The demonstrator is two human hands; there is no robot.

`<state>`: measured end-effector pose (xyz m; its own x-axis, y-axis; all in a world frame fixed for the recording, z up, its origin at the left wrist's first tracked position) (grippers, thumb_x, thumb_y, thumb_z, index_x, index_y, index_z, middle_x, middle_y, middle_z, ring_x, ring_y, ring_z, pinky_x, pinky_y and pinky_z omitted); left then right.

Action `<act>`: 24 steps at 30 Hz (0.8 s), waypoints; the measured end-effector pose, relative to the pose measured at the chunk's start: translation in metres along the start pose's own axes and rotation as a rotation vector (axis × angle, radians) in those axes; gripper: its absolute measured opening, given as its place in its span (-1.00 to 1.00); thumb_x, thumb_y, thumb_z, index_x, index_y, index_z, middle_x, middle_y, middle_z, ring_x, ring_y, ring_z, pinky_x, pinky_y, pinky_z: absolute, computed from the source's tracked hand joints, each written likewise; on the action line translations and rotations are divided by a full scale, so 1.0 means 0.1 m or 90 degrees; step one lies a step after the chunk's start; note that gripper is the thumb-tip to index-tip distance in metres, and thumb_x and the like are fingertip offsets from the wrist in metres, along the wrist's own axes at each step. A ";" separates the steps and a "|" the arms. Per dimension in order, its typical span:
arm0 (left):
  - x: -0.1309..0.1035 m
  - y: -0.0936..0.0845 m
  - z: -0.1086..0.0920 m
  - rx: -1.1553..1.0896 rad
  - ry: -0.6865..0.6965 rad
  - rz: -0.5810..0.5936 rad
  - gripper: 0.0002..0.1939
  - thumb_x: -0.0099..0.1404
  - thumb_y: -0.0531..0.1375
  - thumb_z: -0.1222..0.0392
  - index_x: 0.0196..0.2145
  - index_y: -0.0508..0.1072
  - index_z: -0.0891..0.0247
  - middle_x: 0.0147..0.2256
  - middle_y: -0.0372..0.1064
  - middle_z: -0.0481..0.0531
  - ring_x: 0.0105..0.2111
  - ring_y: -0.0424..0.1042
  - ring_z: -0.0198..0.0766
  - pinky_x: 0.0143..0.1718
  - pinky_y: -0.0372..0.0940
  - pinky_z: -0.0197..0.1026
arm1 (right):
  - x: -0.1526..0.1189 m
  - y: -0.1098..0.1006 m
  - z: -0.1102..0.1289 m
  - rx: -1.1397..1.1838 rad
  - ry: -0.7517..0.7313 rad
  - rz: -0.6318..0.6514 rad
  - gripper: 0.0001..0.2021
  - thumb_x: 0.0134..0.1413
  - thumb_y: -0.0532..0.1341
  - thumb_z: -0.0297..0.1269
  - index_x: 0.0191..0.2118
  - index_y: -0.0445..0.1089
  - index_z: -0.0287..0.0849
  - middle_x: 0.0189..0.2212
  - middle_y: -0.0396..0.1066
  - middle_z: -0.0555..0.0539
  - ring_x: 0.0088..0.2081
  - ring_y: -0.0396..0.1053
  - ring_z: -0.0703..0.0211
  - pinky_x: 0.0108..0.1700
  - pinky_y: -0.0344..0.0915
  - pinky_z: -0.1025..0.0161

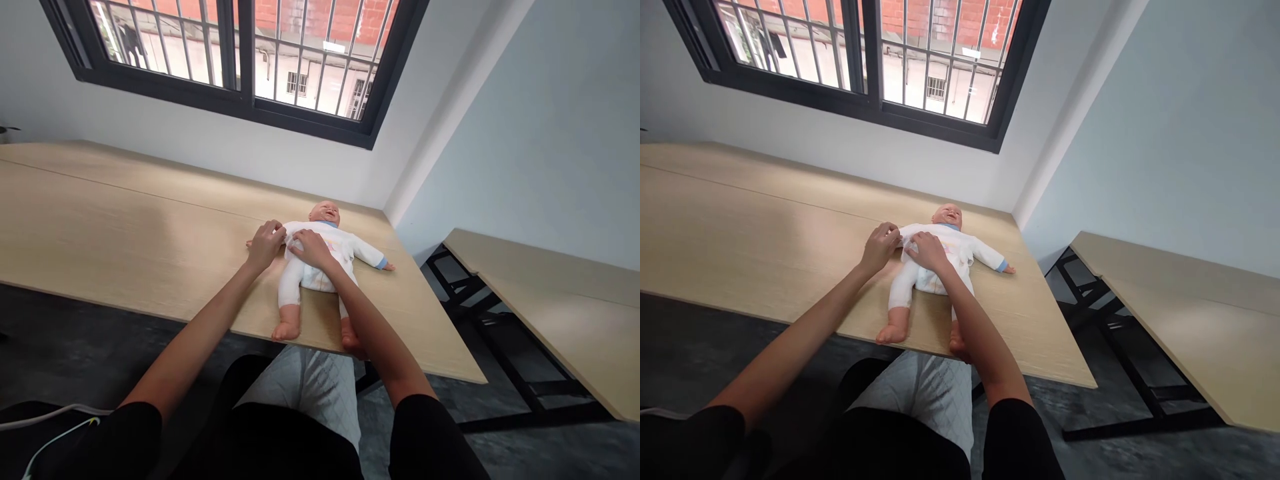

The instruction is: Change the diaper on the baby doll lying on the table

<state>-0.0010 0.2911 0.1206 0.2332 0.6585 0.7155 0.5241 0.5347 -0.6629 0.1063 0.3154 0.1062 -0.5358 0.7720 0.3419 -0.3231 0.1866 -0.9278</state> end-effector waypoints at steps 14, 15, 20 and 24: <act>-0.05 0.10 -0.06 -0.323 -0.083 -0.047 -0.60 0.37 0.06 0.24 0.15 0.27 0.20 0.05 0.29 0.18 0.02 0.36 -0.14 0.01 0.30 -0.11 | -0.08 -0.26 -0.08 0.168 0.020 -0.189 -0.80 0.21 0.09 -0.42 -0.12 0.42 -0.19 -0.20 0.40 -0.14 -0.09 0.32 0.04 0.02 0.26 0.14; -0.05 0.15 -0.05 -0.398 -0.105 -0.027 -0.51 0.35 0.07 0.23 0.22 0.18 0.21 0.07 0.30 0.19 0.01 0.37 -0.17 0.00 0.31 -0.11 | -0.09 -0.28 -0.07 0.178 0.017 -0.193 -0.78 0.22 0.07 -0.43 -0.09 0.41 -0.19 -0.19 0.41 -0.14 -0.10 0.33 0.05 0.01 0.27 0.14; -0.09 0.44 -0.20 -0.727 -0.169 0.138 -0.13 0.25 0.18 0.10 0.39 -0.18 0.08 0.23 0.24 0.24 -0.10 0.47 -0.20 -0.05 0.35 -0.09 | -0.19 -0.40 0.02 0.159 -0.013 -0.225 -0.78 0.32 0.02 -0.33 -0.10 0.39 -0.23 -0.21 0.43 -0.17 -0.16 0.34 0.03 -0.03 0.28 0.13; -0.09 0.48 -0.29 -0.659 -0.131 0.173 -0.29 0.26 0.17 0.02 0.32 0.09 0.18 0.22 0.26 0.24 0.10 0.38 -0.07 0.08 0.30 -0.07 | -0.24 -0.38 0.19 0.028 -0.091 -0.178 -0.70 0.37 -0.07 -0.35 -0.14 0.41 -0.24 -0.24 0.43 -0.20 -0.16 0.31 -0.01 -0.02 0.26 0.10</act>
<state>0.0456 0.2954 0.0882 0.3546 0.8151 0.4581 0.9338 -0.2841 -0.2175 0.1162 0.2779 0.1360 -0.5245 0.6012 0.6029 -0.5044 0.3510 -0.7889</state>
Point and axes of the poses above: each hand's wrist, its own x-axis towards the middle knuckle, its own y-axis out of the palm, z = x × y, the point moved 9 cm from there along x, towards the middle knuckle
